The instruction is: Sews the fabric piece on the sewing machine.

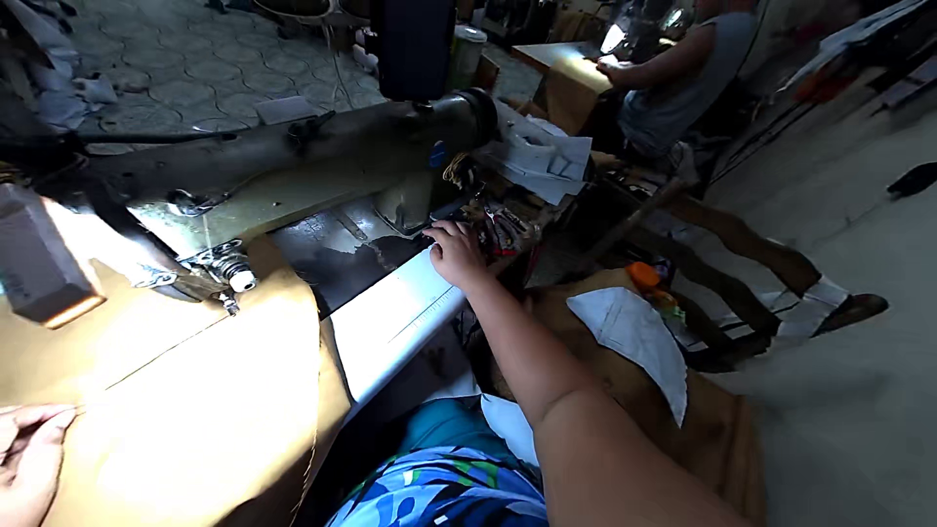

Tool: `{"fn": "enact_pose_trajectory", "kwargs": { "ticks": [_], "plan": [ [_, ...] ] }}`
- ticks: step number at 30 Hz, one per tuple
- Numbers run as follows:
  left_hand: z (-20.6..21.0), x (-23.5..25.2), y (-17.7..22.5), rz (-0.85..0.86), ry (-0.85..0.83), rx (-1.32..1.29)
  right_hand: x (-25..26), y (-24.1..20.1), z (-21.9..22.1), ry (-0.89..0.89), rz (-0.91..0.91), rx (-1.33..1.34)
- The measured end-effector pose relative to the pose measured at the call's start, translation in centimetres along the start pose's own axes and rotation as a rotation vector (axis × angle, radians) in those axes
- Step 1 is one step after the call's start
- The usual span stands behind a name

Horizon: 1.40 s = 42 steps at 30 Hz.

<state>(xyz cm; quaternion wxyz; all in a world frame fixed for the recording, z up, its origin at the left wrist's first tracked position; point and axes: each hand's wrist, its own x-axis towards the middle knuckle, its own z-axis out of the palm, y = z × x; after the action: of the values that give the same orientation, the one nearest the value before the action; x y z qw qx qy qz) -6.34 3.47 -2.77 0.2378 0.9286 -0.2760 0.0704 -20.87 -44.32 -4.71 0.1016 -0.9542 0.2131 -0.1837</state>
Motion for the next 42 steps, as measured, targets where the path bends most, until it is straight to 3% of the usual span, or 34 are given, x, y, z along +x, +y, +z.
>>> {"fn": "enact_pose_trajectory", "kwargs": {
  "ticks": [4,8,10,14,17,20,22,25,27,30,32,35,37,39,42],
  "plan": [
    [0.2,-0.3,-0.1,-0.039,0.020,-0.105,0.5,0.1,0.0,-0.068,-0.047,-0.056],
    [0.3,-0.3,-0.5,-0.127,-0.034,-0.005,0.4,0.4,0.0,-0.049,-0.070,-0.077],
    [0.2,-0.4,-0.5,-0.134,0.017,0.034,-0.1,-1.1,-0.3,-0.035,-0.116,-0.053],
    [0.5,0.0,-1.6,-0.080,0.101,-0.040,-2.4,-9.6,0.0,-0.031,-0.346,0.161],
    [0.7,0.0,-2.2,-0.085,0.157,-0.148,-3.4,-18.8,-1.5,-0.320,-0.437,0.270],
    [0.1,-0.1,-1.8,-0.114,0.155,-0.206,-1.7,-24.7,-0.4,-0.547,-0.546,0.254],
    [0.1,-0.2,-1.7,-0.115,0.163,-0.215,-0.9,-28.0,1.4,-0.638,-0.550,0.215],
    [0.1,-0.1,-1.7,-0.112,0.166,-0.204,-0.5,-31.3,4.6,-0.591,-0.610,0.184],
    [0.1,-0.2,-1.6,-0.114,0.161,-0.202,-0.7,-32.7,4.0,-0.650,-0.599,0.114],
    [-0.2,-0.2,-1.5,-0.149,0.146,-0.209,-1.7,-29.7,3.3,-0.597,-0.517,0.195],
    [-0.4,-0.2,-1.6,-0.181,0.126,-0.218,-1.6,-24.2,1.5,-0.546,-0.369,0.083],
    [-0.3,0.0,-1.6,-0.175,0.161,-0.206,-1.4,-14.6,0.1,-0.297,-0.221,-0.076],
    [0.2,0.0,-1.7,-0.148,0.297,-0.165,-2.3,-10.7,0.2,-0.151,-0.272,-0.041],
    [-0.3,-0.2,-1.6,-0.228,0.459,-0.138,-3.3,-10.1,0.2,-0.031,-0.335,0.070],
    [-2.6,-2.4,-2.0,-0.533,0.313,-0.131,-1.9,-9.4,-2.9,0.216,-0.453,0.222]
  ]
}}
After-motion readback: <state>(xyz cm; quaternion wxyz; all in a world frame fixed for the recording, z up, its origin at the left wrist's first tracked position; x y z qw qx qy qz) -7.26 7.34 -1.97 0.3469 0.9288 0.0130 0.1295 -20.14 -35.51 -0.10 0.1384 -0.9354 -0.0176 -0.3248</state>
